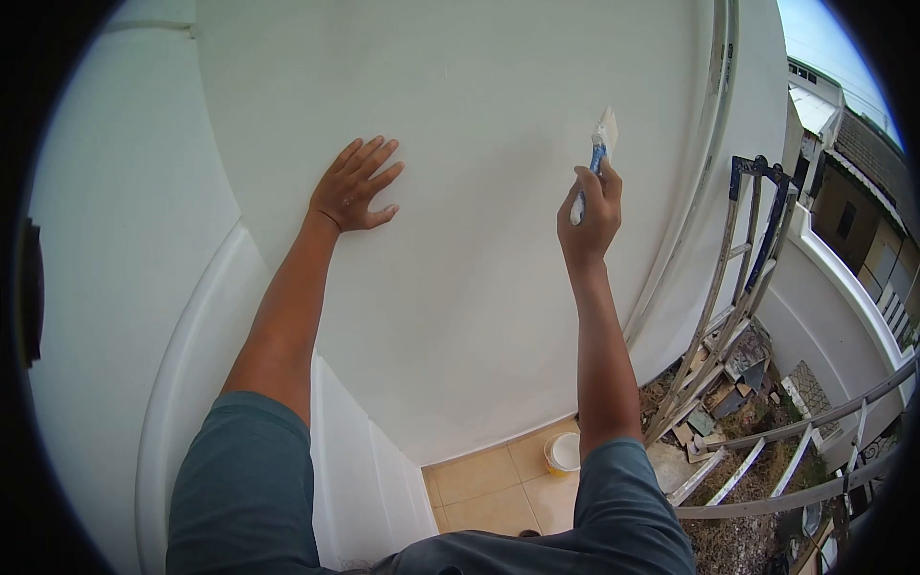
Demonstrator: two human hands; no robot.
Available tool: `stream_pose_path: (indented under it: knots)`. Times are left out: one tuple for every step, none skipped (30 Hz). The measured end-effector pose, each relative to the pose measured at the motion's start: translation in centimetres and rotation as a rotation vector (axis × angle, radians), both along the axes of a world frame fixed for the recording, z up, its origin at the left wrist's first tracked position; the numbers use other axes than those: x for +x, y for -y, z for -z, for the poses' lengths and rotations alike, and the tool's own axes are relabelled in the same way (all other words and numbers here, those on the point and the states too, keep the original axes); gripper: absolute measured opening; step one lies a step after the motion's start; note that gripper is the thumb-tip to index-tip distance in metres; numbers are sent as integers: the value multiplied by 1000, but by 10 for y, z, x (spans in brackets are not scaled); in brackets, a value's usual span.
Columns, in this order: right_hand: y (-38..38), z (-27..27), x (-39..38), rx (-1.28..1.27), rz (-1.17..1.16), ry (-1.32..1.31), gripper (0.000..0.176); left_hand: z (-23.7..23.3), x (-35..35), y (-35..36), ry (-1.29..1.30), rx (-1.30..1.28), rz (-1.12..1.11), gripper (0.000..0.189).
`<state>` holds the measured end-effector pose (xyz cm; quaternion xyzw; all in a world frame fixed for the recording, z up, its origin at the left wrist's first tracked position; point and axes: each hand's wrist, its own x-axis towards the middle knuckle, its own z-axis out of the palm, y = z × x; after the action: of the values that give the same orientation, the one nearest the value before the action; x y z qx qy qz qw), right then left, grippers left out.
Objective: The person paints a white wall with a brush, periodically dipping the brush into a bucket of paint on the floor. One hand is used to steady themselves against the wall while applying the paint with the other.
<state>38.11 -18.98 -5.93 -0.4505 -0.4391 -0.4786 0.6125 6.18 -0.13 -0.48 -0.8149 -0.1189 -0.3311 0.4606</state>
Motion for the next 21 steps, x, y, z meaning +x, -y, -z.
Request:
stream_pose_path:
  knots:
    - [0,2,-3,-55,41,25,19,0,0,0,-6,-1,-1,62]
    - [-1,3,-10,-109,85,49,18,-1,-1,-1,-5,2,-1,62]
    - [-1,4,-17,-165,133,73,17,0,-1,-1,-5,4,3,63]
    - [0,4,-27,-235,-196,16,15,0,0,-1,-4,6,8,63]
    - [-2,5,-30,-277,-611,-26,10,1,2,-1,-6,5,7,63]
    - [3,3,-42,-247,-974,-222,9,1,2,-2,-5,7,0,63]
    - [11,0,-52,-213,-1337,-424,9,1,1,-3,-3,5,-10,63]
    - [14,-3,-52,-173,-1467,-473,10,1,0,-2,-7,3,-10,63]
    - [17,-6,-50,-132,-1595,-522,11,2,0,-2,-9,1,-10,63]
    - [19,-8,-46,-88,-1723,-568,12,1,0,-2,-11,0,-9,63]
    - [16,-7,-38,-124,-1459,-550,10,0,0,-2,-11,-1,-10,63]
    - [9,-5,-27,-157,-1193,-527,9,0,0,-2,-12,-5,-11,63]
    - [-1,-1,-13,-187,-929,-497,8,0,0,-2,-11,-8,-11,63]
    - [-16,11,5,-68,-392,-219,8,0,0,-2,-9,-5,-6,63]
    - [-13,13,8,-55,-219,-169,10,0,-1,-1,-8,-5,1,63]
    - [-10,14,11,-40,-48,-115,12,0,0,-1,-4,-2,8,64]
    - [-7,12,10,-21,119,-59,14,-1,0,-1,-2,2,-3,63]
    - [-8,13,4,-79,75,-107,15,-1,0,-1,-6,6,-15,62]
    - [-10,14,-2,-107,-79,-92,15,0,0,-1,-15,9,-25,62]
    - [-10,16,-10,-137,-230,-81,14,3,0,0,-17,3,-31,62]
    - [-12,16,-18,-159,-378,-66,13,4,0,0,-15,4,-34,62]
